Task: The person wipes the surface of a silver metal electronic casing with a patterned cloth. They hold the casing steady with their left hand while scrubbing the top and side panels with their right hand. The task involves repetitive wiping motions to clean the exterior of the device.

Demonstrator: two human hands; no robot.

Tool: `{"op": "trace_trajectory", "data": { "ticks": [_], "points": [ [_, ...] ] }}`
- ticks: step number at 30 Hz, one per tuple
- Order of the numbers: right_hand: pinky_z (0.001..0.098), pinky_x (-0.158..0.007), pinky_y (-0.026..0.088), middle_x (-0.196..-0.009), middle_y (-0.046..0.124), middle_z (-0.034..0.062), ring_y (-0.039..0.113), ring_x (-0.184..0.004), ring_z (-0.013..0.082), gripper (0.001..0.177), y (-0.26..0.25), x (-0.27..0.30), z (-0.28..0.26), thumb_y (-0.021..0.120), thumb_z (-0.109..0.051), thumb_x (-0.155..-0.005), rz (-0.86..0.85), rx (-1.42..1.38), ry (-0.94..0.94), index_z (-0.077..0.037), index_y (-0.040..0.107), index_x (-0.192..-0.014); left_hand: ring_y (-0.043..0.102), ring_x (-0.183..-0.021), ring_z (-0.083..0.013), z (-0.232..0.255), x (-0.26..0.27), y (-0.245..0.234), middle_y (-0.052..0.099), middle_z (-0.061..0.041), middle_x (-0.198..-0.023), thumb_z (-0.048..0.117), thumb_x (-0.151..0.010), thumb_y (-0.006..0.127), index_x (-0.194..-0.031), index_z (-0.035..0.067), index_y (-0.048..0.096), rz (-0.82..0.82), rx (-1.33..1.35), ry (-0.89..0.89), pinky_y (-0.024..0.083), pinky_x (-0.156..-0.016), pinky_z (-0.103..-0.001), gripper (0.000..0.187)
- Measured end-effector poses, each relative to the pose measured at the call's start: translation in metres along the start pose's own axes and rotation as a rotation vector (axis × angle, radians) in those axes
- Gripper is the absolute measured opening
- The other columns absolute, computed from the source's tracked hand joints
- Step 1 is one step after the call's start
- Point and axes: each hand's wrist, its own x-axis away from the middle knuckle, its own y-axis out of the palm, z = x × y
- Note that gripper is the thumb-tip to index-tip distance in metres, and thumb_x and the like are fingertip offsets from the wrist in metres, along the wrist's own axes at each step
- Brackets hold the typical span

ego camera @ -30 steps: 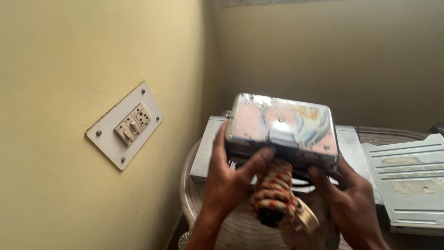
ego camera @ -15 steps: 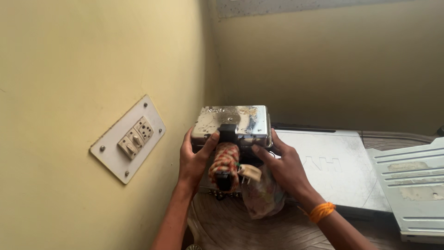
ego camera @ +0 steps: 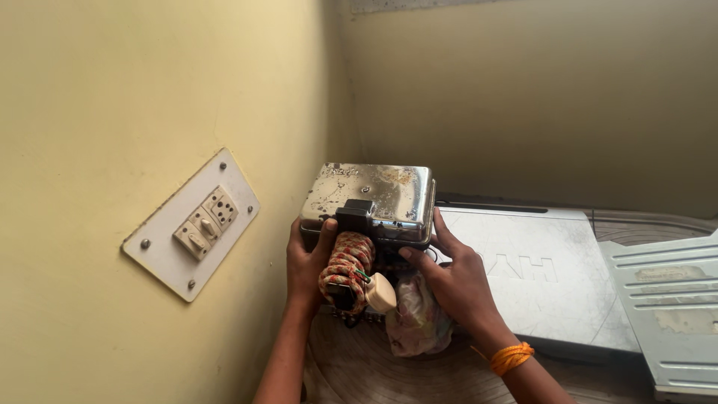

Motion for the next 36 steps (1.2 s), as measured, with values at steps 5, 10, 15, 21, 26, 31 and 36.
{"op": "trace_trajectory", "data": {
  "ticks": [5, 10, 15, 21, 26, 31, 36],
  "points": [
    [0.0383, -0.1, 0.054, -0.126, 0.073, 0.0154, 0.074, -0.11, 0.0247, 0.087, 0.002, -0.004, 0.003, 0.075, -0.037, -0.084, 0.013, 0.039, 0.054, -0.013, 0.034, -0.157, 0.068, -0.088, -0.0182, -0.008, -0.002, 0.001, 0.072, -0.009, -0.095, 0.059, -0.088, 0.068, -0.113, 0.003, 0.062, 0.015, -0.083, -0.017, 0.056, -0.081, -0.034, 0.062],
    [0.0371, -0.094, 0.058, -0.127, 0.073, 0.0124, 0.078, -0.103, 0.024, 0.08, -0.001, 0.0, -0.006, 0.074, -0.037, -0.082, 0.022, -0.005, 0.092, -0.016, 0.044, -0.153, 0.069, -0.084, -0.0179, 0.0, 0.003, 0.002, 0.074, -0.009, -0.09, 0.06, -0.087, 0.069, -0.107, 0.003, 0.066, 0.072, -0.152, -0.048, 0.056, -0.078, -0.034, 0.06],
    [0.0363, -0.09, 0.06, -0.129, 0.072, 0.0172, 0.075, -0.109, 0.0228, 0.07, -0.004, 0.007, -0.001, 0.077, -0.037, -0.083, 0.107, -0.037, -0.018, -0.002, 0.058, -0.141, 0.07, -0.085, -0.0203, 0.001, 0.006, 0.006, 0.074, -0.011, -0.091, 0.061, -0.087, 0.069, -0.107, 0.002, 0.067, 0.121, -0.211, -0.043, 0.056, -0.079, -0.035, 0.062],
    [0.037, -0.081, 0.064, -0.132, 0.066, 0.021, 0.075, -0.104, 0.0301, 0.057, -0.016, 0.036, 0.008, 0.071, -0.033, -0.089, 0.161, -0.113, 0.034, 0.002, 0.058, -0.133, 0.071, -0.088, -0.0218, -0.004, 0.007, 0.01, 0.074, -0.012, -0.095, 0.062, -0.089, 0.068, -0.109, 0.001, 0.066, 0.164, -0.251, 0.005, 0.055, -0.083, -0.035, 0.064],
    [0.0367, -0.073, 0.067, -0.124, 0.069, 0.0225, 0.077, -0.098, 0.0324, 0.039, -0.044, 0.078, 0.03, 0.062, -0.026, -0.094, 0.08, -0.121, -0.028, -0.001, 0.061, -0.124, 0.069, -0.09, -0.0205, -0.004, 0.011, 0.011, 0.074, -0.011, -0.097, 0.06, -0.091, 0.069, -0.109, 0.001, 0.066, 0.161, -0.228, 0.033, 0.055, -0.085, -0.034, 0.062],
    [0.0302, -0.06, 0.066, -0.094, 0.08, 0.0161, 0.08, -0.078, 0.0221, 0.025, -0.1, 0.114, 0.076, 0.057, -0.021, -0.098, 0.061, 0.112, -0.11, -0.002, 0.069, -0.111, 0.068, -0.09, -0.0184, -0.008, 0.012, 0.012, 0.072, -0.009, -0.096, 0.059, -0.093, 0.069, -0.108, 0.001, 0.066, 0.153, -0.223, 0.071, 0.055, -0.085, -0.033, 0.06],
    [0.0297, -0.052, 0.059, -0.078, 0.078, 0.0138, 0.077, -0.063, 0.0174, 0.023, -0.134, 0.129, 0.101, 0.058, -0.02, -0.101, 0.079, 0.135, -0.128, -0.002, 0.072, -0.105, 0.069, -0.091, -0.0163, -0.008, 0.012, 0.012, 0.073, -0.007, -0.096, 0.058, -0.096, 0.067, -0.107, 0.002, 0.066, 0.143, -0.212, 0.08, 0.055, -0.085, -0.032, 0.058]
  ]
}}
